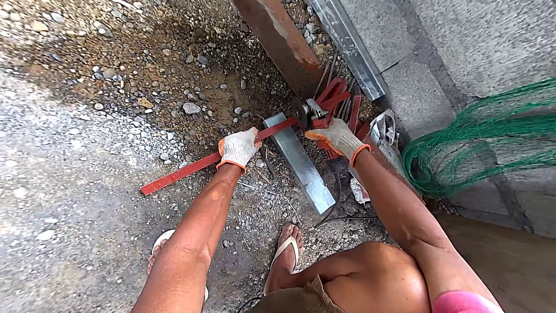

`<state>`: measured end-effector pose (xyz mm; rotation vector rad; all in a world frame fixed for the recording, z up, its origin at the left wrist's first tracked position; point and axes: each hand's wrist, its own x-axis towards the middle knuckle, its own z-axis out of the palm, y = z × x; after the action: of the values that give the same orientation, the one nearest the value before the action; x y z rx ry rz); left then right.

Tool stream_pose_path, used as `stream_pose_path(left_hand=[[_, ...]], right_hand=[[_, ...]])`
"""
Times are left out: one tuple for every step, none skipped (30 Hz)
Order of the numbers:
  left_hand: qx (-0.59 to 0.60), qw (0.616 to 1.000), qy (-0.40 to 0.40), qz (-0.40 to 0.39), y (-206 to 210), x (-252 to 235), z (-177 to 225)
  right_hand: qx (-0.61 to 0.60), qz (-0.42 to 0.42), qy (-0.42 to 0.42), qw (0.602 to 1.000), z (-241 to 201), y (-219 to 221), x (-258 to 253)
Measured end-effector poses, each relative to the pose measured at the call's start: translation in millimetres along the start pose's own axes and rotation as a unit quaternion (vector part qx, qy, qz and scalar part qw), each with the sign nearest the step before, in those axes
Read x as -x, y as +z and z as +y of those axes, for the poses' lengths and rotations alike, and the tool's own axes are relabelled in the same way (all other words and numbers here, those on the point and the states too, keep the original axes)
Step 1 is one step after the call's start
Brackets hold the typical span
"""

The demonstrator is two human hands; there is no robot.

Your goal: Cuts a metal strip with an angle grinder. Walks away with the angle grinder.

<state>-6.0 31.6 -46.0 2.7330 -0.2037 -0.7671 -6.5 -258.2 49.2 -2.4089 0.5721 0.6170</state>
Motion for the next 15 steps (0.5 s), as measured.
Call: stream_pose_path(left_hand=[[-0.001, 1.0, -0.001, -0.002, -0.8, 0.7, 0.4], [-0.003, 1.0, -0.001, -0.004, -1.4, 1.2, 0.8], [-0.006, 1.0, -0.001, -0.004, -1.3, 1.0, 0.9], [-0.008, 1.0, -0.001, -0.002, -0.8, 0.5, 1.0], [-0.012, 1.0, -0.001, -0.003, -0.8, 0.3, 1.2], [-0.011, 1.0, -0.002, -0.006, -1.5, 0.7, 1.5], [-0.011, 1.0, -0.003, -0.007, -2.2, 1.1, 1.7], [-0.011, 1.0, -0.003, -0.005, -2.6, 1.6, 1.9], [-0.011, 1.0, -0.003, -0.003, -2.5, 1.8, 2.3], [-0.011, 1.0, -0.004, -0.002, -2.4, 1.7, 2.6], [-0.01, 1.0, -0.004, 0.001, -1.6, 1.5, 2.5], [-0.009, 1.0, -0.007, 0.0, -1.5, 1.5, 2.5], [-0.009, 1.0, -0.008, -0.004, -2.2, 1.8, 2.4], [-0.009, 1.0, -0.009, -0.004, -2.1, 1.8, 1.9], [-0.009, 1.0, -0.008, -0.003, -2.0, 1.7, 1.8]], right_hand=[[0.005, 0.0, -0.001, 1.0, 0.0, 0.4, -0.5], [0.01, 0.0, -0.001, 1.0, 0.5, 0.9, -1.3], [0.01, 0.001, -0.001, 1.0, 0.8, 1.3, -2.2], [0.007, 0.002, 0.001, 1.0, 0.7, 1.4, -2.7], [0.008, 0.003, 0.003, 1.0, 0.8, 1.4, -3.1], [0.01, 0.001, 0.007, 1.0, -0.1, 0.7, -2.6], [0.012, 0.001, 0.009, 1.0, -0.4, 0.7, -3.0], [0.012, 0.002, 0.006, 1.0, -0.2, 0.8, -3.6], [0.009, 0.001, 0.001, 1.0, -0.1, 0.7, -3.6], [0.005, 0.0, -0.003, 1.0, -0.3, 0.5, -3.0], [0.002, 0.001, -0.005, 1.0, -0.4, 0.6, -2.5], [-0.002, 0.002, -0.005, 1.0, -0.4, 0.8, -2.2], [-0.004, 0.001, -0.006, 1.0, -0.3, 1.3, -2.3], [-0.006, 0.0, -0.004, 1.0, 0.0, 1.9, -2.6], [-0.005, 0.0, -0.003, 1.0, 0.5, 2.3, -2.6]])
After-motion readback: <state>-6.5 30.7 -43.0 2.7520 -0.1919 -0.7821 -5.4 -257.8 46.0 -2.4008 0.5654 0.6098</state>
